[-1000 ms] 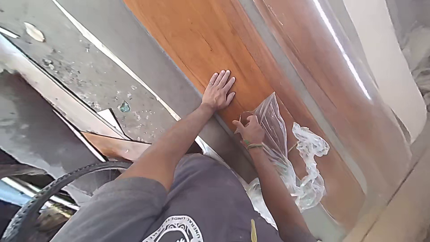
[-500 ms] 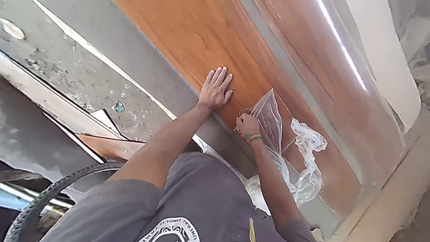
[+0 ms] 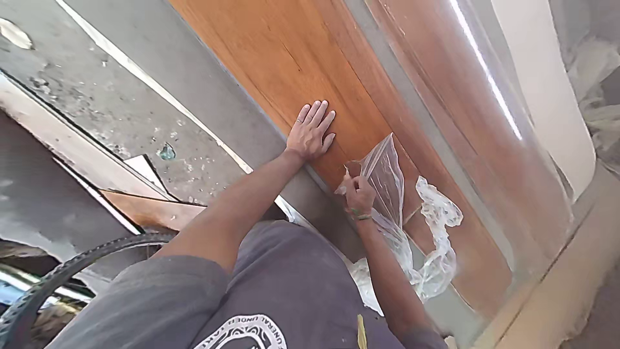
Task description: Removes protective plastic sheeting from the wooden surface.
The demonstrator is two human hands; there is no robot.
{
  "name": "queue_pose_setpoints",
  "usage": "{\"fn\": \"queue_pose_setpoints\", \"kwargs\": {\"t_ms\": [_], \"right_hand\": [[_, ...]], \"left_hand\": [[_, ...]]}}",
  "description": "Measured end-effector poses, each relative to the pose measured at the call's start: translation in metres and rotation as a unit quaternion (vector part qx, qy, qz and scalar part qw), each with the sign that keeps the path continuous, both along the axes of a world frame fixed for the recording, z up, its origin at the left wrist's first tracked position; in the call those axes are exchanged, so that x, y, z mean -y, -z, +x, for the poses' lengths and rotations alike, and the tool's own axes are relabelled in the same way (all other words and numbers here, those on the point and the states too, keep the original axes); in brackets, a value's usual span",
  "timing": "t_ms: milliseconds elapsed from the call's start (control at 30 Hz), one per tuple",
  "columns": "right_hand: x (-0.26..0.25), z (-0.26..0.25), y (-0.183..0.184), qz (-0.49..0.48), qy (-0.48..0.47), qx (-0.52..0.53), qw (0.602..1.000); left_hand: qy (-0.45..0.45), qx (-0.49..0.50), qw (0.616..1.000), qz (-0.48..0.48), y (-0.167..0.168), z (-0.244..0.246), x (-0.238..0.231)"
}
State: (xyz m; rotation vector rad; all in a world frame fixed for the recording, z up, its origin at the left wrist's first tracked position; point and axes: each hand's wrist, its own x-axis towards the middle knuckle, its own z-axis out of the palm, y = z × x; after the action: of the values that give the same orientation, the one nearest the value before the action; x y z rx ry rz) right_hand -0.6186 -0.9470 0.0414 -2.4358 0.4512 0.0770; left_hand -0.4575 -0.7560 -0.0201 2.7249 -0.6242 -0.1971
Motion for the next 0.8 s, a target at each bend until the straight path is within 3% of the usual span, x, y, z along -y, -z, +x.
{"fn": "queue_pose_setpoints", "kwargs": {"t_ms": [100, 233, 300, 333, 400, 433, 800], "right_hand": [[0.006, 0.016, -0.023, 0.114, 0.126, -0.013, 0.985], [0.005, 0.037, -0.045, -0.073, 0.028, 0.076, 0.994], [-0.007, 0.049, -0.055, -0.126, -0.028, -0.005, 0.992], [-0.013, 0.055, -0.059, -0.144, -0.054, -0.101, 0.983], [-0.019, 0.072, -0.057, -0.151, -0.099, -0.309, 0.934], [-0.019, 0.077, -0.05, -0.148, -0.108, -0.361, 0.915], [-0.015, 0.103, -0.048, -0.141, -0.172, -0.43, 0.875]], "left_hand": [[0.0, 0.005, 1.0, 0.0, 0.0, 0.0, 0.0], [-0.001, 0.002, 1.0, -0.003, -0.002, -0.002, 0.0], [-0.001, 0.0, 1.0, 0.004, -0.003, 0.0, 0.001], [-0.001, 0.001, 1.0, 0.006, -0.003, 0.001, 0.001], [-0.001, 0.004, 1.0, -0.002, -0.002, -0.001, 0.0], [-0.003, 0.005, 1.0, -0.005, -0.002, -0.002, 0.001], [-0.001, 0.017, 1.0, -0.004, -0.003, 0.0, 0.0]]}}
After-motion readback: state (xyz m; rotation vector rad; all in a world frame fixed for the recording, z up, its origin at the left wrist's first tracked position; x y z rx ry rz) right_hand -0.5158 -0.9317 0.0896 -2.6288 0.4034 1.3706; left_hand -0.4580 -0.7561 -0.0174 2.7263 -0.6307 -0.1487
